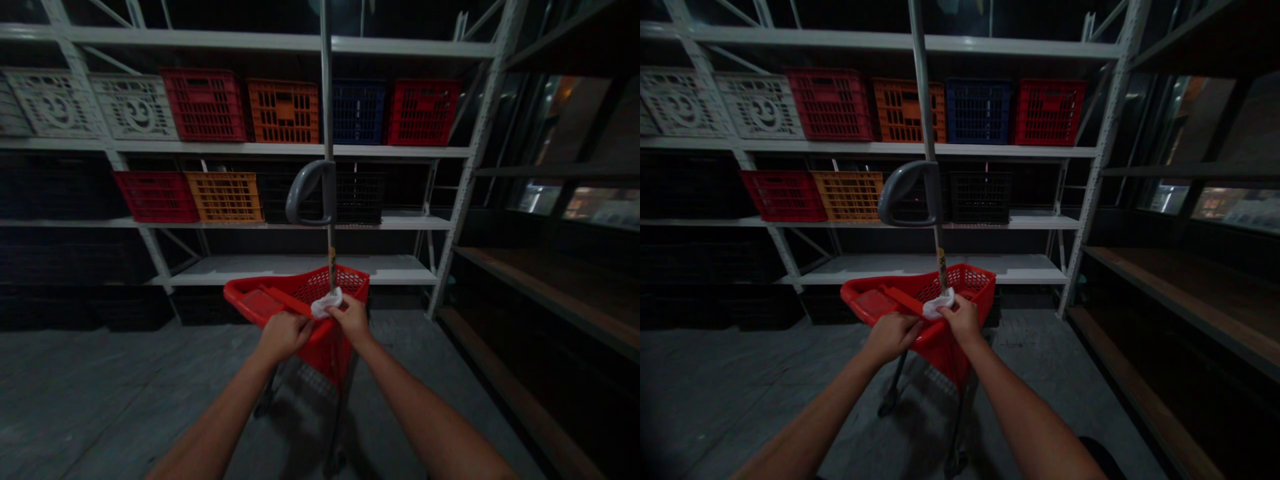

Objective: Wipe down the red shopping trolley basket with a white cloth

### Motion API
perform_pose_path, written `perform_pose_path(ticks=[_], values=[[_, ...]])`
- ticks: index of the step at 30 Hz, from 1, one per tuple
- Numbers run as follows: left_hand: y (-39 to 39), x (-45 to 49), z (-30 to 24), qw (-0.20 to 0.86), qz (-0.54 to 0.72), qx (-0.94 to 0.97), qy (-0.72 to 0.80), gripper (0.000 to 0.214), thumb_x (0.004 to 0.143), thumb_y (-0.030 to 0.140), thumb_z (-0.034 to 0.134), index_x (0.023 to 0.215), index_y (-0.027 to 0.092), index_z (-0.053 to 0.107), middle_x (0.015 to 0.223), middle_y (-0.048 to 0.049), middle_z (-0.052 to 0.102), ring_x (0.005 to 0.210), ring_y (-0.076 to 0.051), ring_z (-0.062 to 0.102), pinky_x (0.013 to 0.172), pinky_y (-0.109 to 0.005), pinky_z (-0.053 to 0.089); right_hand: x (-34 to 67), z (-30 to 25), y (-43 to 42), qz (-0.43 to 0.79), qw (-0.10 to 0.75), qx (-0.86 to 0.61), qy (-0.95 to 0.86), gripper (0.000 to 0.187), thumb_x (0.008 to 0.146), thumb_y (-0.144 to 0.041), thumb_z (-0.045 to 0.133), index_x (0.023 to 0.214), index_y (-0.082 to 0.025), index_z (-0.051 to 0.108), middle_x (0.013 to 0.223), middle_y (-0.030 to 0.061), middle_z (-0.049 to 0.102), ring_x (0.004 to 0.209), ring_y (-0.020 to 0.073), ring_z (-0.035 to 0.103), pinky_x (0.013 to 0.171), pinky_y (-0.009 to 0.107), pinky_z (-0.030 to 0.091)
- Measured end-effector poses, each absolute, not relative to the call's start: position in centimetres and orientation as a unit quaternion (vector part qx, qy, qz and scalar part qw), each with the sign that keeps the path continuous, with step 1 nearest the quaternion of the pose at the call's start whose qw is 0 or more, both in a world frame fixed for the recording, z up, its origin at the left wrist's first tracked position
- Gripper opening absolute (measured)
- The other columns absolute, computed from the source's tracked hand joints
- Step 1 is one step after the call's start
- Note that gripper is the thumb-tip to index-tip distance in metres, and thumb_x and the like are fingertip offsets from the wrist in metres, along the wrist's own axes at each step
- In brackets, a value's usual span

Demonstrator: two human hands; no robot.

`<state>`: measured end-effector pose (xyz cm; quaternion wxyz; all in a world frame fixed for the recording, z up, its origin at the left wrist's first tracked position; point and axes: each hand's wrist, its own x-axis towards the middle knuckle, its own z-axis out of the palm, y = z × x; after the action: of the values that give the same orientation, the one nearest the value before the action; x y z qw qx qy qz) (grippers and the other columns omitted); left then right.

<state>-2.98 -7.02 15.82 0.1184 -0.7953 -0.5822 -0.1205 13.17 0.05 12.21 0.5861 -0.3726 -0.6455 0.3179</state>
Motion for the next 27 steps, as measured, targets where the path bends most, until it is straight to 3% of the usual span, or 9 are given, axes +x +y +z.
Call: perform_pose_path(ticks=[5,8,12,15,20,23,27], values=[[-6.9,-3.1,15.8,0.120,-0.117,-0.797,-0.581,0.050,0.085,0.043,0.022,0.074,0.018,0.064,0.070,-0.0072,0.066,0.065,-0.017,0.058,0.057,-0.027,0.033,12.0,19.6,1.2,0.354,0.651,-0.284,-0.608,0.030,0.062,-0.029,0.067,0.087,-0.014,0.064,0.081,0.0033,0.067,0.070,0.0164,0.060,0.064,0.025,0.047],[-6.9,-3.4,15.8,0.115,-0.121,-0.799,-0.577,0.049,0.085,0.042,0.022,0.073,0.018,0.063,0.070,-0.0071,0.066,0.066,-0.017,0.058,0.057,-0.028,0.033,11.3,21.1,1.6,0.356,0.657,-0.268,-0.608,0.030,0.063,-0.031,0.066,0.087,-0.014,0.065,0.080,0.0022,0.067,0.071,0.0165,0.060,0.065,0.026,0.047],[-6.9,-4.3,15.9,0.122,-0.113,-0.805,-0.570,0.048,0.086,0.041,0.021,0.073,0.018,0.061,0.071,-0.0060,0.065,0.066,-0.016,0.057,0.059,-0.028,0.034,11.4,15.7,0.8,0.369,0.625,-0.280,-0.628,0.025,0.069,-0.029,0.060,0.089,-0.015,0.067,0.082,0.0032,0.069,0.074,0.0194,0.062,0.069,0.030,0.049],[-6.9,-5.6,16.1,0.125,-0.106,-0.816,-0.554,0.048,0.087,0.039,0.019,0.071,0.019,0.060,0.068,-0.0048,0.064,0.065,-0.015,0.056,0.061,-0.028,0.035,12.6,10.0,0.0,0.311,0.577,-0.310,-0.689,0.029,0.074,-0.019,0.050,0.098,-0.019,0.065,0.095,0.0042,0.068,0.087,0.0210,0.062,0.080,0.036,0.047],[-7.4,-6.9,16.7,0.126,-0.115,-0.829,-0.532,0.045,0.087,0.035,0.021,0.073,0.018,0.060,0.073,-0.0045,0.064,0.073,-0.015,0.057,0.076,-0.030,0.038,12.0,4.7,-1.7,0.140,0.538,-0.377,-0.741,0.051,0.071,-0.004,0.038,0.117,-0.018,0.055,0.122,0.0086,0.054,0.120,0.0203,0.043,0.103,0.046,0.026],[-8.1,-5.6,16.7,0.161,-0.138,-0.792,-0.573,0.042,0.086,0.035,0.024,0.083,0.018,0.061,0.086,-0.0070,0.066,0.086,-0.019,0.057,0.087,-0.037,0.034,8.8,3.0,-3.9,0.136,0.562,-0.407,-0.707,0.051,0.079,-0.009,0.035,0.128,-0.016,0.043,0.133,0.0107,0.041,0.127,0.0214,0.031,0.103,0.046,0.027],[-8.8,-2.3,15.7,0.150,-0.121,-0.721,-0.666,0.054,0.087,0.044,0.017,0.082,0.014,0.062,0.074,-0.0111,0.067,0.074,-0.021,0.061,0.079,-0.038,0.039,5.7,1.6,-5.8,0.142,0.573,-0.401,-0.700,0.052,0.082,-0.011,0.033,0.133,-0.020,0.034,0.136,0.0084,0.038,0.128,0.0210,0.029,0.104,0.046,0.027]])
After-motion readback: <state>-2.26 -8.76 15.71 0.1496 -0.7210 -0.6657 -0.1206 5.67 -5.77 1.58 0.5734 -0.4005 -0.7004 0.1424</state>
